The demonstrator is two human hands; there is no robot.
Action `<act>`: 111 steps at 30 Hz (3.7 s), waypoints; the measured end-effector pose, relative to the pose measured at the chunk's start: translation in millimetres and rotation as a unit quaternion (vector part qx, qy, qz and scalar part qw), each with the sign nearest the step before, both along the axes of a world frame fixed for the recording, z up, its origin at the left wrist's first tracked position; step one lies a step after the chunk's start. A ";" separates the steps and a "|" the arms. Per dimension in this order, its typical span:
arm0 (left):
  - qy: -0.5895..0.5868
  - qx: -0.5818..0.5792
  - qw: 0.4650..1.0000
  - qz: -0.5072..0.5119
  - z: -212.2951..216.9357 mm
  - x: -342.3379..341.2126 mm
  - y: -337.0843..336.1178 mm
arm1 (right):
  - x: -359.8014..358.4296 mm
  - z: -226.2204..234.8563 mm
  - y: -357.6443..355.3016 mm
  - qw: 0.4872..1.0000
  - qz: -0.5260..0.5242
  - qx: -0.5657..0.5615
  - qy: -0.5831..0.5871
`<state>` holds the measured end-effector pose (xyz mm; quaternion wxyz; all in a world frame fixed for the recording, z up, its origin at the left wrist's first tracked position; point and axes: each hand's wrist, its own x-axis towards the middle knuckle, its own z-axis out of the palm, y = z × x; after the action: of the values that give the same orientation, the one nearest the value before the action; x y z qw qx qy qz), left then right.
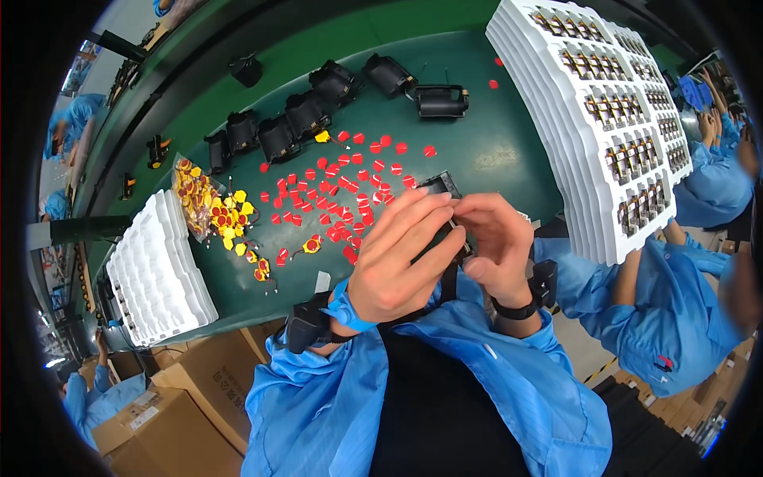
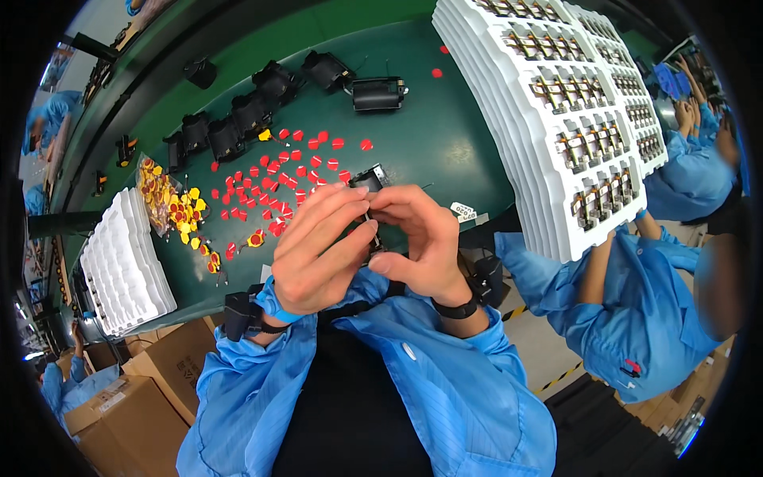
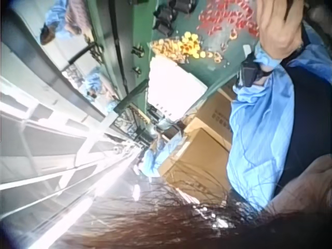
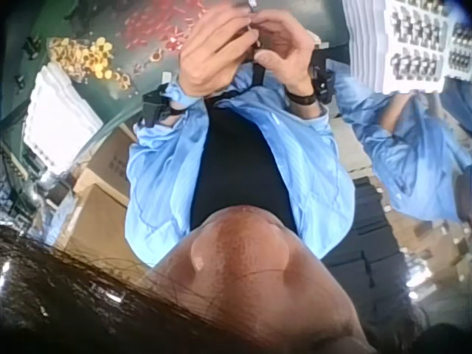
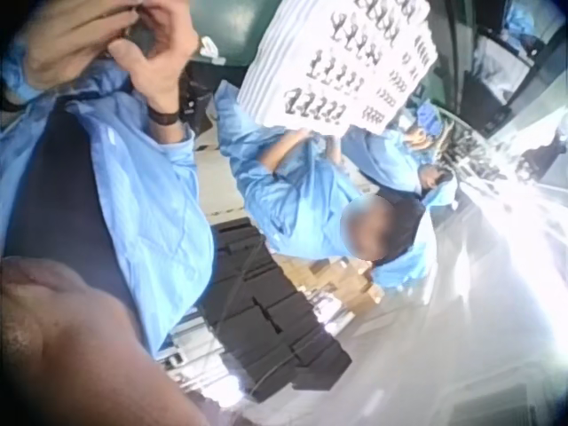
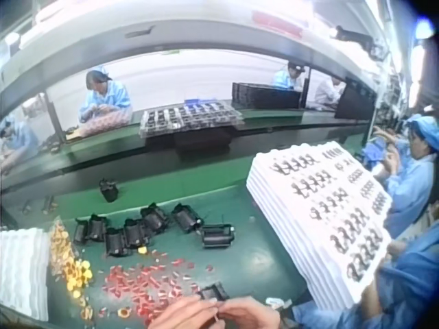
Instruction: The person is seen assembling small electronic components on an assembly line, involving peeling and sticking small parts and placing them into larger housings.
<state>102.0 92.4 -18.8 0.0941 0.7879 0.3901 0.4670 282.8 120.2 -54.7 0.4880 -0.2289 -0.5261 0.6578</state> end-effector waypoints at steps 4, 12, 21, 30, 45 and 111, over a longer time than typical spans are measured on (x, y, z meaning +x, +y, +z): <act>0.043 -0.034 0.996 -0.069 -2.9 -3.2 2.1 | 21.2 -2.1 8.5 0.994 0.037 0.078 -0.066; 0.115 -0.184 0.968 0.129 -28.0 11.8 18.0 | 39.6 8.5 20.4 0.985 -0.163 0.048 -0.022; -0.109 -0.257 0.960 -0.031 12.2 -3.8 -0.5 | -22.6 17.3 16.5 0.990 -0.082 0.019 0.113; -0.203 -0.250 0.945 0.047 -4.4 -12.1 -15.3 | -59.8 25.5 15.0 0.970 -0.144 -0.104 0.164; -0.010 -0.143 0.990 0.016 42.8 -53.3 -17.9 | -35.3 33.7 41.9 0.969 0.051 0.224 0.092; -0.048 -0.105 0.993 0.009 14.7 -60.1 -41.1 | -32.3 41.7 13.4 0.823 0.045 0.488 -0.288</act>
<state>41.9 51.3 -4.1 0.1909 0.7468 0.4387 0.4620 250.6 133.5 -13.0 0.3324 -0.1159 -0.9046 0.2405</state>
